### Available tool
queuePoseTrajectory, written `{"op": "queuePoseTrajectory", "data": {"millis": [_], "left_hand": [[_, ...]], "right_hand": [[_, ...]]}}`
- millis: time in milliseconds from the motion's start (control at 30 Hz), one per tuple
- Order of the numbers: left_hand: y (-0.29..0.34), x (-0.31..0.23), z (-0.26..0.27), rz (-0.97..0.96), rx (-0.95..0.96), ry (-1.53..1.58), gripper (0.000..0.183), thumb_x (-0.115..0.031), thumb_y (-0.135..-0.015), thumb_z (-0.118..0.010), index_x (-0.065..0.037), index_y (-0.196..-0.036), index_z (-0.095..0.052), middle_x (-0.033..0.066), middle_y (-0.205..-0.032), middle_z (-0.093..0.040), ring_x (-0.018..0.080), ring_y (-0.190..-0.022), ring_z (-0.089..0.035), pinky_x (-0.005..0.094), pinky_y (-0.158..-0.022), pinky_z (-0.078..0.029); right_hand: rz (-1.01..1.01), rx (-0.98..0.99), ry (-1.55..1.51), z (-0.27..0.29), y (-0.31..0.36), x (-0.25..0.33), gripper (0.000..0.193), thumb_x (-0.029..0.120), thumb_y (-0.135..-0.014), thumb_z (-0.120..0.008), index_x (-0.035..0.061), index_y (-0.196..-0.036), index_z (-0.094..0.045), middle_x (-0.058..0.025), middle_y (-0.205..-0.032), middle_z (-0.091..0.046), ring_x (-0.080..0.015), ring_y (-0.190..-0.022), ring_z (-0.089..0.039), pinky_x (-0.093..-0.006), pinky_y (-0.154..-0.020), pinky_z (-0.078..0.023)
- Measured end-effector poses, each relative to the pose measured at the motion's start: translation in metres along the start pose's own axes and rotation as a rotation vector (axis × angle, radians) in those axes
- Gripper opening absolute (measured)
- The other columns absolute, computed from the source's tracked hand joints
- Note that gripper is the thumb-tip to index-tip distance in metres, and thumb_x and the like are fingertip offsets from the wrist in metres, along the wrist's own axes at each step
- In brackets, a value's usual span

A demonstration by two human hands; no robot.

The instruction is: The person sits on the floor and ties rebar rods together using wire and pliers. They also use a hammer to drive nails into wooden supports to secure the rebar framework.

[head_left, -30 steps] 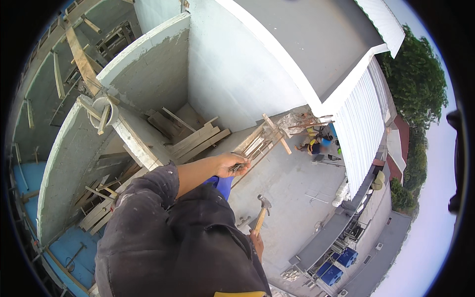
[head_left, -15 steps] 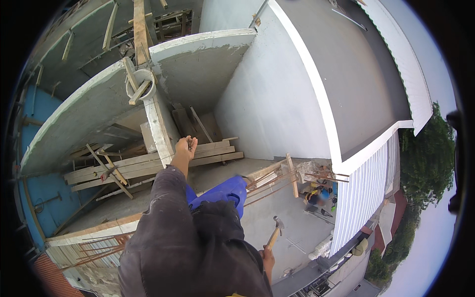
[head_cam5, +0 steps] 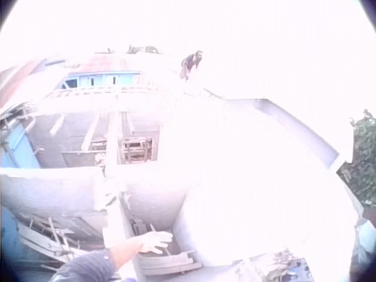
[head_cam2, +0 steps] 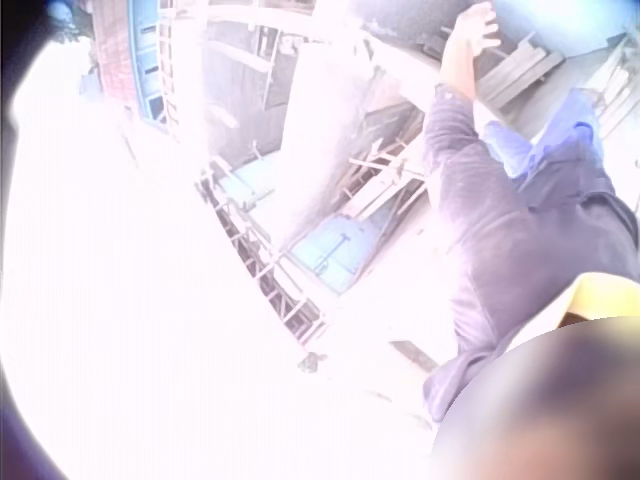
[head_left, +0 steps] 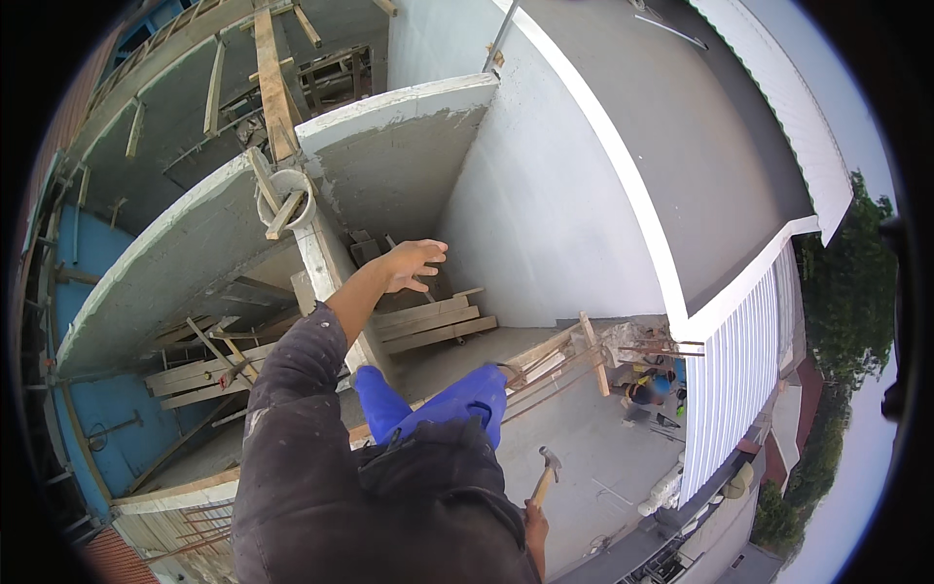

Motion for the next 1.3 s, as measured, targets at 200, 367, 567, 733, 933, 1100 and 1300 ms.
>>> {"op": "queuePoseTrajectory", "data": {"millis": [200,367,567,733,933,1100,1300], "left_hand": [[0.252,0.033,-0.333,-0.238,1.698,-0.511,0.062,-0.050,-0.109,-0.043,-0.012,-0.157,-0.044,0.0116,-0.168,-0.034,0.0338,-0.158,-0.022,0.0499,-0.128,-0.015],[0.267,0.043,-0.335,-0.077,1.707,-0.749,0.055,-0.047,-0.111,-0.038,-0.015,-0.154,-0.049,0.0097,-0.167,-0.033,0.0335,-0.159,-0.016,0.0540,-0.126,-0.016],[0.236,0.025,-0.356,-0.255,1.552,-1.002,0.029,-0.028,-0.098,-0.070,-0.006,-0.116,-0.070,0.0088,-0.112,-0.066,0.0265,-0.108,-0.062,0.0392,-0.098,-0.048],[0.207,0.026,-0.383,-0.118,1.412,-1.015,0.025,-0.029,-0.095,-0.076,-0.005,-0.102,-0.071,0.0034,-0.095,-0.068,0.0172,-0.092,-0.066,0.0331,-0.084,-0.051],[0.099,0.037,-0.397,0.096,1.064,-1.068,0.026,-0.028,-0.101,-0.069,-0.002,-0.101,-0.070,0.0016,-0.088,-0.068,0.0088,-0.082,-0.062,0.0277,-0.077,-0.051],[-0.034,0.090,-0.424,0.043,0.889,-1.291,0.033,-0.033,-0.103,-0.064,-0.001,-0.102,-0.070,0.0025,-0.086,-0.069,0.0094,-0.080,-0.062,0.0276,-0.075,-0.050],[-0.229,0.197,-0.420,0.108,0.725,-1.595,0.038,-0.037,-0.098,-0.069,0.000,-0.107,-0.070,0.0085,-0.092,-0.073,0.0190,-0.086,-0.070,0.0344,-0.082,-0.053]], "right_hand": [[-0.072,-0.131,-0.271,0.002,0.011,-0.060,0.032,0.037,-0.103,-0.065,0.0088,-0.108,-0.051,0.0005,-0.072,-0.050,-0.0117,-0.057,-0.049,-0.0281,-0.053,-0.045],[-0.067,-0.187,-0.578,-0.010,0.017,-0.122,0.032,0.037,-0.103,-0.064,0.0111,-0.105,-0.047,0.0010,-0.071,-0.048,-0.0120,-0.057,-0.049,-0.0301,-0.054,-0.046],[-0.195,-0.395,-0.847,-0.041,0.026,-0.203,0.030,0.035,-0.103,-0.065,0.0094,-0.105,-0.049,0.0008,-0.070,-0.050,-0.0119,-0.054,-0.050,-0.0303,-0.050,-0.045],[-0.282,-0.470,-0.996,-0.079,0.031,-0.248,0.029,0.034,-0.104,-0.063,0.0079,-0.101,-0.051,0.0000,-0.068,-0.051,-0.0126,-0.054,-0.050,-0.0307,-0.049,-0.046],[-0.394,-0.432,-1.020,-0.126,0.032,-0.269,0.027,0.035,-0.105,-0.061,0.0105,-0.101,-0.050,-0.0010,-0.070,-0.048,-0.0140,-0.054,-0.048,-0.0316,-0.049,-0.046],[-0.406,-0.402,-0.885,-0.110,0.012,-0.241,0.030,0.032,-0.103,-0.062,0.0025,-0.104,-0.058,-0.0030,-0.070,-0.056,-0.0138,-0.054,-0.056,-0.0315,-0.049,-0.049],[-0.346,-0.421,-0.769,-0.033,-0.071,-0.180,0.035,0.021,-0.102,-0.060,-0.0003,-0.128,-0.050,-0.0074,-0.075,-0.062,-0.0146,-0.055,-0.058,-0.0329,-0.047,-0.051]]}}
Point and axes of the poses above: each hand's wrist, its own y-axis away from the middle knuckle, its own z-axis out of the back of the hand, x = y × z, the point moved 10 cm from there along -y, towards the middle knuckle
